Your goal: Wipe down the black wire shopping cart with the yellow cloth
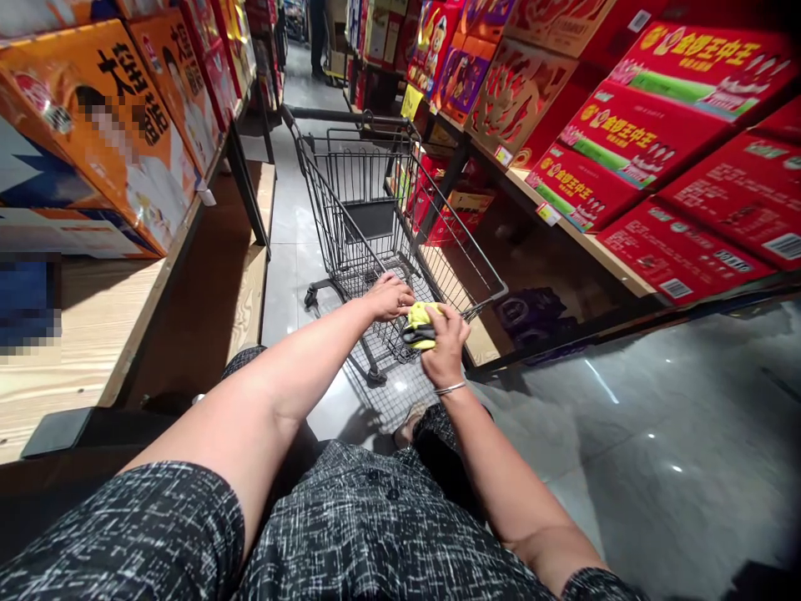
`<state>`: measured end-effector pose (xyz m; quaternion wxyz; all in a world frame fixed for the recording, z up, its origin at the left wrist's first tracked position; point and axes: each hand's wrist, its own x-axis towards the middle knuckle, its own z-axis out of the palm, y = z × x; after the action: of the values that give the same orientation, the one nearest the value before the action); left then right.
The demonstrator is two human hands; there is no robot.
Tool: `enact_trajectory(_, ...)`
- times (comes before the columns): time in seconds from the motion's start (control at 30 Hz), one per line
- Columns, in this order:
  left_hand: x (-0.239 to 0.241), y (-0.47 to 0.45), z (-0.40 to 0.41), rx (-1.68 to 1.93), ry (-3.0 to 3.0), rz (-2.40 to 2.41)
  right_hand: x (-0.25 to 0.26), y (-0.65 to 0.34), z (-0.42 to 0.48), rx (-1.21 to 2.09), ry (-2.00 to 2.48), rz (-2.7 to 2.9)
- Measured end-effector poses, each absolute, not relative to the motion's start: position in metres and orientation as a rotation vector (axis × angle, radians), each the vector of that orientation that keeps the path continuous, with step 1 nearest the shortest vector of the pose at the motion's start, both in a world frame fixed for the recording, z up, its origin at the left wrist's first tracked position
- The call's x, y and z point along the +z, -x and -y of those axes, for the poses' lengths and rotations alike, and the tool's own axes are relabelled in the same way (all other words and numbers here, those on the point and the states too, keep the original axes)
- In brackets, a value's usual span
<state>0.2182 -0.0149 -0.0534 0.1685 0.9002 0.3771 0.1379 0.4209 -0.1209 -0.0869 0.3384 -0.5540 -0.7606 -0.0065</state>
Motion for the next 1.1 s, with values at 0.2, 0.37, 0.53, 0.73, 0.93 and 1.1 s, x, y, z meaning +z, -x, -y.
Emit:
enact_trajectory(0.2, -0.051, -0.217, 0.012, 0.385, -2.517, -1.084, -0.172, -0.411, 0.136, -0.232, 1.31, 2.208)
enact_trajectory(0.37, -0.054, -0.217, 0.007, 0.376, -2.509, -1.101, -0.216, -0.415, 0.138, -0.127, 1.427, 2.46)
enact_trajectory(0.53, -0.054, -0.219, 0.001, 0.367, -2.48, -1.139, -0.228, -0.41, 0.136, -0.034, 1.43, 2.69)
enact_trajectory(0.73, -0.053, -0.218, -0.001, 0.367, -2.437, -1.189, -0.202, -0.408, 0.133, -0.03, 1.338, 2.679)
enact_trajectory(0.93, -0.051, -0.217, 0.001, 0.367, -2.408, -1.224, -0.113, -0.423, 0.136, -0.225, 1.208, 2.314)
enact_trajectory(1.1, -0.052, -0.215, 0.007, 0.39, -2.404, -1.26, -0.078, -0.436, 0.108, -0.134, 1.241, 2.279)
